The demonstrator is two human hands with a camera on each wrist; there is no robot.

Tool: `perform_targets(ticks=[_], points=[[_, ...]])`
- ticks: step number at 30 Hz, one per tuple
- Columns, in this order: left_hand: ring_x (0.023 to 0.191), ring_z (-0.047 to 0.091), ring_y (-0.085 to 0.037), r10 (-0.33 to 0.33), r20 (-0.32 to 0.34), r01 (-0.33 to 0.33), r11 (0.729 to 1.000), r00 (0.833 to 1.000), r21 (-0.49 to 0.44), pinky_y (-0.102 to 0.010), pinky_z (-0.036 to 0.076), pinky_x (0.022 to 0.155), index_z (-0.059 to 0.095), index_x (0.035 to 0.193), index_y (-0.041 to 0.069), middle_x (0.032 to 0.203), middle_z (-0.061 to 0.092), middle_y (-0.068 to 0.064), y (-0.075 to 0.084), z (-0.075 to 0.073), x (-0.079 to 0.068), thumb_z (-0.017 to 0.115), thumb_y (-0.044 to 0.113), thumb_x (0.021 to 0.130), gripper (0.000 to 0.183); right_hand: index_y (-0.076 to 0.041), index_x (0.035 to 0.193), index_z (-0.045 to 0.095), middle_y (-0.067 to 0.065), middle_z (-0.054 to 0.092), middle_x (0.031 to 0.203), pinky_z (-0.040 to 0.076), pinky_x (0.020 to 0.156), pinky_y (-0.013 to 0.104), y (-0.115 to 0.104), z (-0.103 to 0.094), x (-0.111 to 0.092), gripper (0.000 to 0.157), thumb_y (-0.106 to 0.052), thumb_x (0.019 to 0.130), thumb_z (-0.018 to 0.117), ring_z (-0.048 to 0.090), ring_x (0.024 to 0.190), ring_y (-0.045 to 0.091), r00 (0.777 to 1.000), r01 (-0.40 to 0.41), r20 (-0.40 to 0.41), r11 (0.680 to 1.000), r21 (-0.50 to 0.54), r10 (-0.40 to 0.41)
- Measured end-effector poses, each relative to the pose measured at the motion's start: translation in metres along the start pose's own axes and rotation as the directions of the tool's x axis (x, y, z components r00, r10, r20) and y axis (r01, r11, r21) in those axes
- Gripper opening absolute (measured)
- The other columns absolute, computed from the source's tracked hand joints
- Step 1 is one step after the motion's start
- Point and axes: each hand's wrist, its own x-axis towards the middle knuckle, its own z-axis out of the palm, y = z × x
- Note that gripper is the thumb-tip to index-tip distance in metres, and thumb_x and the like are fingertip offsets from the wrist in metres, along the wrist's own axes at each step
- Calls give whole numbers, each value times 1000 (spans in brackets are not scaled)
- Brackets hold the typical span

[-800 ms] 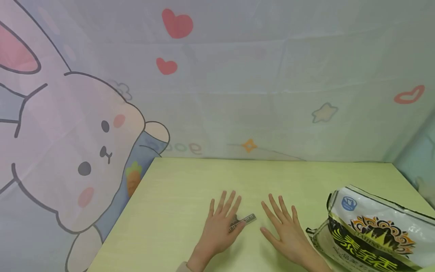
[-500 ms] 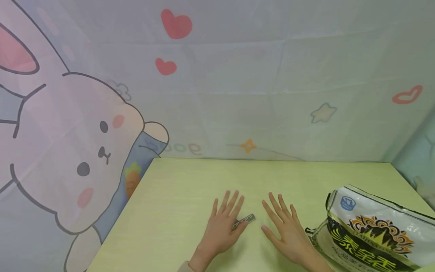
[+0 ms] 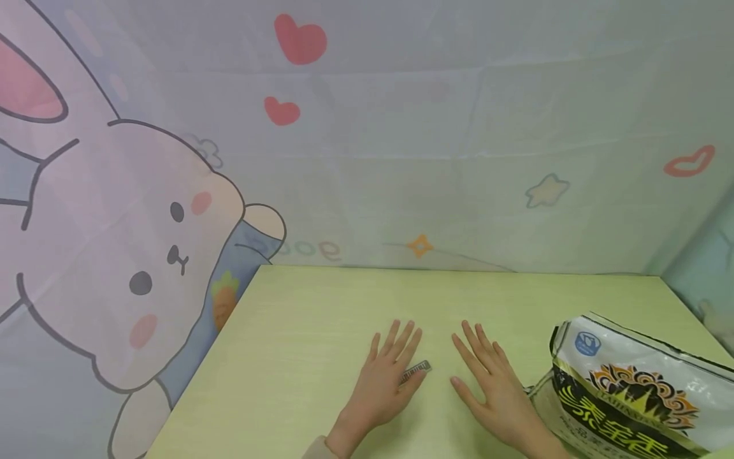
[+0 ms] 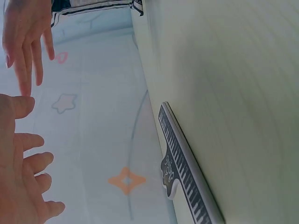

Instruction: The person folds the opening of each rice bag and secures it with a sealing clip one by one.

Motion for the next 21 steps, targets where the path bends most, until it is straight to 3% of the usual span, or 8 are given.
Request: perform_targets(ticks=[12,21], points=[[139,13,-24,12,5,-12,1000,1000,-16,-54,21,106,15,144,21,150,18,0,5,4,1,38,40,93,58,-17,139,31,5,22,149,-8,109,15,0,-11,1,67,-22,81,63,9,140,16,999,17,-42,999,39,-16],[138,14,-25,37,0,-37,999,999,-10,-55,22,104,17,144,20,150,18,-1,9,5,4,29,44,95,56,-16,139,33,5,23,148,-6,109,16,2,-15,1,66,-22,81,64,11,139,16,998,19,-63,999,40,-17]])
